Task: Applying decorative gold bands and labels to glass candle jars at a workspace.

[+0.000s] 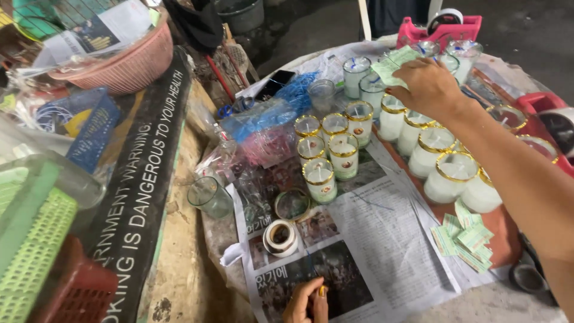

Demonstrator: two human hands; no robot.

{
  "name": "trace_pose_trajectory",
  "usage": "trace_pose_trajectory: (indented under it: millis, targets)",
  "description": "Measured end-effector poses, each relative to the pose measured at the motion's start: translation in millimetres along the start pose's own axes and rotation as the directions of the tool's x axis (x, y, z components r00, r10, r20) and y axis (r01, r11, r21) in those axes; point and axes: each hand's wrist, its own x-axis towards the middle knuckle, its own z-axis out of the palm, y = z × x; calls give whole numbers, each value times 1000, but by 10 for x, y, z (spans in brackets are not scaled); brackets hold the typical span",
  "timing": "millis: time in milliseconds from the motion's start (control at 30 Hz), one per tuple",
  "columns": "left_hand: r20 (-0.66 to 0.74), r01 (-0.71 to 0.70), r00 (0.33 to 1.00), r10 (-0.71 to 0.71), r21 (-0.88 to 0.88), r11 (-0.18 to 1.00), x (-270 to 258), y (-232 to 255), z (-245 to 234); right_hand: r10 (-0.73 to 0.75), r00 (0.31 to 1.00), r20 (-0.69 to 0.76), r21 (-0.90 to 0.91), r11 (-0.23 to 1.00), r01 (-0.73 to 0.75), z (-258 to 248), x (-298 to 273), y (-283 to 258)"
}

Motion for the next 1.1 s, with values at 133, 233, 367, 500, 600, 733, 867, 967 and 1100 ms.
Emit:
trace_pose_trajectory:
  millis: [133,233,367,500,600,733,867,967,1100]
  targets:
    - [24,5,1000,-4,-18,1000,-15,-10,22,361,775,519,-210,933,-293,-349,29,-530]
    - [-67,-320,947,316,-63,945,11,-58,30,287,804,521,-356,929,-101,-231,-78,-725]
    - [-28,-266,964,266,-15,964,-21,68,-23,308,873,379,-234,944,-231,-343,-85,-846]
    - [-50,-407,913,404,-95,908,-36,97,-38,57,996,63,-237,971,-41,-446,-307,-716]
    - [-42,-414,910,412,-77,907,-46,109,-23,-208,949,-236,-295,946,134,-949,-744,-846]
    - [18,-304,952,307,-95,948,-22,208,-18,-384,887,-258,-173,921,349,-1573,-1243,-1299]
    - [86,-289,947,310,-197,937,-20,466,58,-464,876,-135,57,879,474,-1531,-1721,-1760]
    - [81,-428,889,451,-205,880,-42,494,123,-461,882,-99,145,870,471,-1406,-1936,-1967]
    - [-26,-562,827,562,-67,824,-98,392,8,-436,880,-189,144,874,463,-1368,-2019,-2014]
